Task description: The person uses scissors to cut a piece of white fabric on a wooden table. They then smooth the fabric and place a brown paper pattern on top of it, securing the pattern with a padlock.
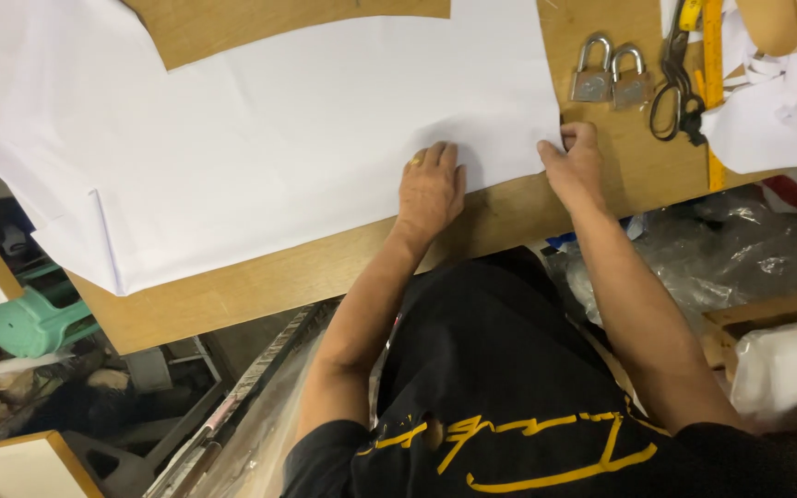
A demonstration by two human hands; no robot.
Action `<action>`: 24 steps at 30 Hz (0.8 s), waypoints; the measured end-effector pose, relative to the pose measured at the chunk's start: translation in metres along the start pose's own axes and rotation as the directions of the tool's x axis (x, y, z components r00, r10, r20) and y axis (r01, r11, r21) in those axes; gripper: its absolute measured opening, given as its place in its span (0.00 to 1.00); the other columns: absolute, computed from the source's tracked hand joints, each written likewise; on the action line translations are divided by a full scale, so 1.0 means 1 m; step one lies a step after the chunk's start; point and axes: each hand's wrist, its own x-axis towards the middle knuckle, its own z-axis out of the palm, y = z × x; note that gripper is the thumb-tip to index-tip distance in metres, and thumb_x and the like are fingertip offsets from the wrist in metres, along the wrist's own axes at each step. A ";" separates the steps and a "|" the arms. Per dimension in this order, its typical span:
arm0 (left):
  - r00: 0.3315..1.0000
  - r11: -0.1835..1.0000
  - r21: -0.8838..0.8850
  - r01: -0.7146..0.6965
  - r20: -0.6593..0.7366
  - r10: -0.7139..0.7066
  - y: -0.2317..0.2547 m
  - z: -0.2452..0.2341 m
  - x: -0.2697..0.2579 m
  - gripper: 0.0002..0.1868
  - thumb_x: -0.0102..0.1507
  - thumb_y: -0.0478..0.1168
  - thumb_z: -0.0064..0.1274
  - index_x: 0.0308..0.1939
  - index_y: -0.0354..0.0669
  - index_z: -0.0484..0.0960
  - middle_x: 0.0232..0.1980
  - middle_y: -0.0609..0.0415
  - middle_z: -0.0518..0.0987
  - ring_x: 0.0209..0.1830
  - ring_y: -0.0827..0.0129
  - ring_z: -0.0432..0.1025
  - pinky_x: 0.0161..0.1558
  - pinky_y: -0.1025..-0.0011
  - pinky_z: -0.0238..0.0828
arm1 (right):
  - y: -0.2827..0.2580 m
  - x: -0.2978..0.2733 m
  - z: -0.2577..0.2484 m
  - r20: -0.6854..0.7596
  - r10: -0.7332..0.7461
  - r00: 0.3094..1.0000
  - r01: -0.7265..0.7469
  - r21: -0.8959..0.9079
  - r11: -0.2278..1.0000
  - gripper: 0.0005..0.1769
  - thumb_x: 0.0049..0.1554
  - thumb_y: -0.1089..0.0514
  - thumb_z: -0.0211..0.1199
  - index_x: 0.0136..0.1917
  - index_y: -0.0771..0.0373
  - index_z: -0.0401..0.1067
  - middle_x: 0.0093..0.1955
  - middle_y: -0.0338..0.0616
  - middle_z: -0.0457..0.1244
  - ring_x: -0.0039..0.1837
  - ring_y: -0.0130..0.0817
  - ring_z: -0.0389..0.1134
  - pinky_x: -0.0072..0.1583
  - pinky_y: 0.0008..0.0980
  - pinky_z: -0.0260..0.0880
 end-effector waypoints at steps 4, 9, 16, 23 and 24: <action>1.000 0.996 -0.084 0.006 -0.014 -0.007 0.034 0.049 0.039 0.18 0.60 0.52 0.55 0.50 0.52 0.81 0.44 0.54 0.81 0.41 0.55 0.81 0.43 0.59 0.78 | -0.001 -0.011 -0.003 0.026 0.095 0.995 -0.086 0.690 0.718 0.33 0.67 0.52 0.67 0.74 0.68 0.53 0.66 0.66 0.56 0.67 0.65 0.66 0.60 0.59 0.75; 0.979 0.988 -0.114 0.102 0.187 -0.080 0.075 0.057 0.088 0.18 0.64 0.56 0.44 0.42 0.48 0.80 0.39 0.49 0.81 0.36 0.46 0.81 0.38 0.53 0.79 | 0.024 -0.006 0.028 0.217 0.143 0.966 -0.259 0.848 0.463 0.29 0.66 0.49 0.65 0.70 0.64 0.56 0.68 0.63 0.56 0.69 0.71 0.64 0.66 0.69 0.63; 0.865 0.955 -0.030 0.295 0.433 -0.253 0.116 0.033 0.157 0.33 0.63 0.69 0.33 0.44 0.45 0.76 0.40 0.48 0.79 0.38 0.47 0.81 0.37 0.53 0.79 | 0.012 -0.018 0.029 -0.022 0.036 0.999 -0.010 0.705 0.709 0.11 0.65 0.53 0.62 0.48 0.62 0.68 0.39 0.44 0.62 0.42 0.38 0.66 0.46 0.41 0.69; 0.604 0.873 0.116 0.474 0.679 -0.419 0.116 0.045 0.200 0.23 0.65 0.54 0.40 0.56 0.45 0.77 0.53 0.55 0.85 0.54 0.60 0.80 0.45 0.63 0.80 | 0.009 -0.030 0.030 -0.385 -0.520 0.763 0.544 -0.053 0.838 0.23 0.67 0.56 0.62 0.34 0.65 0.62 0.29 0.61 0.61 0.32 0.63 0.61 0.36 0.55 0.58; 0.601 0.871 0.121 0.476 0.678 -0.423 0.112 0.048 0.198 0.23 0.65 0.54 0.40 0.56 0.45 0.77 0.53 0.55 0.85 0.54 0.60 0.80 0.45 0.63 0.80 | 0.007 -0.032 0.032 -0.382 -0.520 0.764 0.545 -0.049 0.837 0.23 0.67 0.56 0.62 0.34 0.65 0.62 0.29 0.61 0.61 0.32 0.63 0.61 0.36 0.55 0.58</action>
